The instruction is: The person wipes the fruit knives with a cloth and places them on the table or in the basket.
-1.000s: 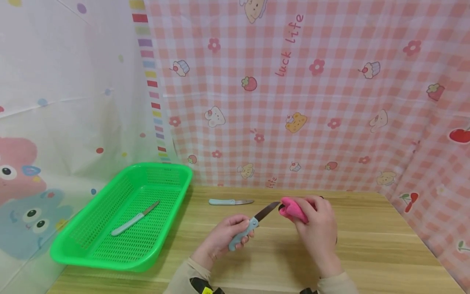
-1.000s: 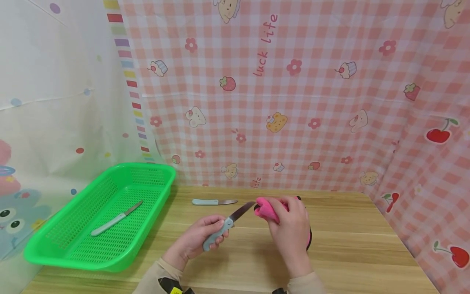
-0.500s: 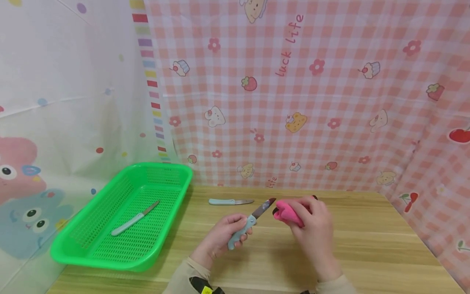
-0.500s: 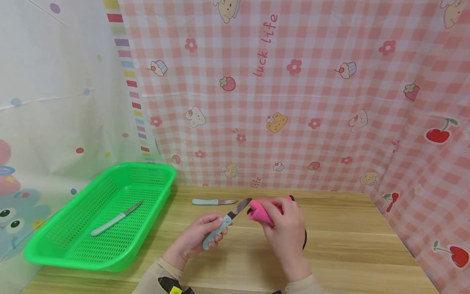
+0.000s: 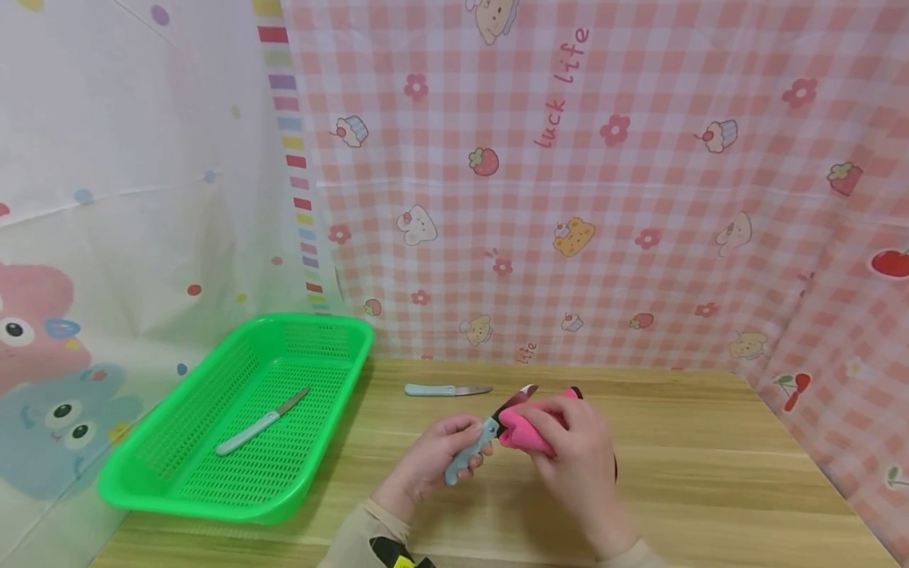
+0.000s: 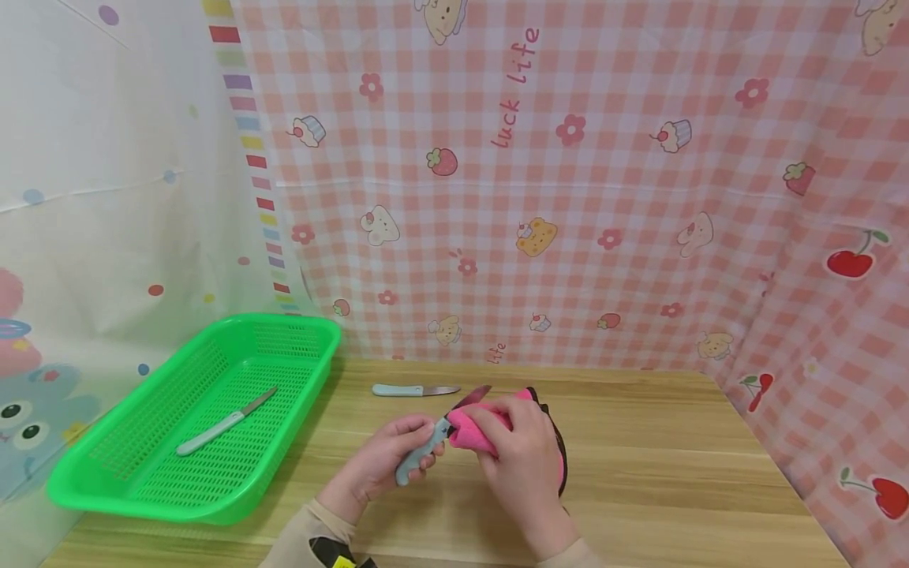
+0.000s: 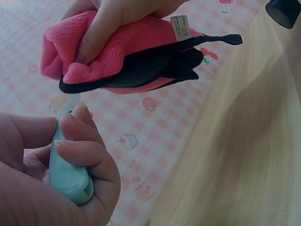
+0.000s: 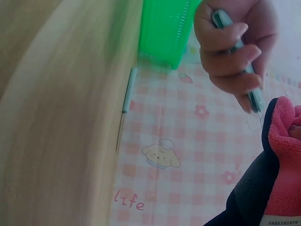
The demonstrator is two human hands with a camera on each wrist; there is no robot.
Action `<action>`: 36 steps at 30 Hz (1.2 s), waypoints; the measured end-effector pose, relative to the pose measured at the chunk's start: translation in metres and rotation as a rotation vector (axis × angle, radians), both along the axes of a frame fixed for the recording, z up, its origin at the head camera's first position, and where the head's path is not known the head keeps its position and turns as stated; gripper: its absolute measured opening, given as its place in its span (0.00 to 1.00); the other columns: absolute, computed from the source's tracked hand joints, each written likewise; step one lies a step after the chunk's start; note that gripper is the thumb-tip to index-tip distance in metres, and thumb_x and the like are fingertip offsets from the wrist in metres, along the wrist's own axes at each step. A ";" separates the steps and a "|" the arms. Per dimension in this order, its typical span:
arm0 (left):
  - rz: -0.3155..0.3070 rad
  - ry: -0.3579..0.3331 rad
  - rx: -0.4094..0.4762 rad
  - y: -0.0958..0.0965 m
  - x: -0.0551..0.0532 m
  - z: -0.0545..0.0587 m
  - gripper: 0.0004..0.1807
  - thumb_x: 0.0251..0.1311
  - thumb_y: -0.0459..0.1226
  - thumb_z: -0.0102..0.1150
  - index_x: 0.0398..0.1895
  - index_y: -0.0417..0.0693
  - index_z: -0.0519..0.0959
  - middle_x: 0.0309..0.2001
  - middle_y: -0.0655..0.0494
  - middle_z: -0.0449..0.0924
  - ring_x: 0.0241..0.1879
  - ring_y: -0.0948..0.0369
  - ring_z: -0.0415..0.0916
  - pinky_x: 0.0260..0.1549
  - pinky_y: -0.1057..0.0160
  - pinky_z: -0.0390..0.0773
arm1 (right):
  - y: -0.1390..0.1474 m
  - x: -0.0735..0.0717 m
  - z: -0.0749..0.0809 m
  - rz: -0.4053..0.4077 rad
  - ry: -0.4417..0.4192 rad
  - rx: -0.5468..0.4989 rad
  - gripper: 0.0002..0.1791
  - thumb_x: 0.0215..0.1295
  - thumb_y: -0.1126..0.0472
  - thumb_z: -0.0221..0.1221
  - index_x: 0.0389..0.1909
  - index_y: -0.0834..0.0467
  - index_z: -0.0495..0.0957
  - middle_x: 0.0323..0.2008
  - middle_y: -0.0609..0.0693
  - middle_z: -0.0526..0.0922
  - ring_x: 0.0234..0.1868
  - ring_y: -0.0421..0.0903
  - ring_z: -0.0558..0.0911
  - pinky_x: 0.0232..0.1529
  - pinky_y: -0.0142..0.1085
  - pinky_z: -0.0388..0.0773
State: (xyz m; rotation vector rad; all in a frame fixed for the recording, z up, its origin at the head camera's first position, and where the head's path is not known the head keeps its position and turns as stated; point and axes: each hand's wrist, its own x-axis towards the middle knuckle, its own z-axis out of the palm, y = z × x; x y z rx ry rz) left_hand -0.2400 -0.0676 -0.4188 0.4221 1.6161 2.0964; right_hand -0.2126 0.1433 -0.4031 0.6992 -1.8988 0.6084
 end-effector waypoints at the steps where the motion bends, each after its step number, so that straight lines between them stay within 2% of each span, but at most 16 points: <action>1: 0.000 0.003 -0.002 0.000 0.000 0.000 0.09 0.75 0.37 0.48 0.42 0.40 0.76 0.31 0.55 0.77 0.23 0.67 0.68 0.19 0.74 0.68 | -0.001 0.000 -0.001 -0.001 -0.003 0.002 0.21 0.69 0.39 0.56 0.40 0.51 0.86 0.37 0.51 0.81 0.33 0.52 0.77 0.33 0.48 0.73; 16: -0.028 0.020 0.000 0.005 0.003 -0.002 0.10 0.76 0.37 0.46 0.37 0.48 0.77 0.31 0.56 0.76 0.23 0.67 0.67 0.18 0.74 0.67 | -0.009 0.000 -0.008 -0.011 0.010 0.022 0.20 0.72 0.41 0.54 0.41 0.49 0.87 0.37 0.51 0.80 0.34 0.52 0.77 0.32 0.48 0.73; 23: -0.039 0.036 0.004 0.006 0.004 -0.001 0.09 0.76 0.37 0.46 0.38 0.46 0.76 0.31 0.56 0.75 0.23 0.67 0.67 0.18 0.74 0.67 | -0.007 0.001 -0.010 -0.022 -0.022 0.042 0.14 0.64 0.45 0.65 0.42 0.49 0.87 0.37 0.51 0.79 0.35 0.52 0.77 0.32 0.49 0.73; 30: -0.037 0.058 -0.008 0.007 0.005 -0.002 0.15 0.75 0.36 0.47 0.47 0.26 0.67 0.30 0.56 0.75 0.23 0.68 0.67 0.18 0.74 0.67 | -0.008 0.001 -0.010 -0.039 -0.011 0.046 0.13 0.55 0.53 0.70 0.41 0.50 0.86 0.37 0.52 0.79 0.35 0.53 0.77 0.32 0.48 0.72; 32: -0.039 0.066 -0.010 0.007 0.005 -0.001 0.15 0.75 0.36 0.47 0.47 0.26 0.67 0.30 0.56 0.76 0.22 0.68 0.67 0.18 0.74 0.67 | -0.008 0.001 -0.010 -0.049 -0.013 0.046 0.14 0.51 0.55 0.71 0.41 0.50 0.86 0.37 0.52 0.79 0.35 0.53 0.77 0.31 0.49 0.73; 36: -0.047 0.074 -0.011 0.006 0.005 -0.001 0.11 0.75 0.35 0.47 0.43 0.33 0.72 0.29 0.56 0.76 0.22 0.68 0.67 0.18 0.74 0.67 | -0.006 0.000 -0.010 -0.073 -0.018 0.035 0.15 0.48 0.55 0.73 0.40 0.49 0.86 0.36 0.52 0.79 0.34 0.53 0.77 0.31 0.49 0.73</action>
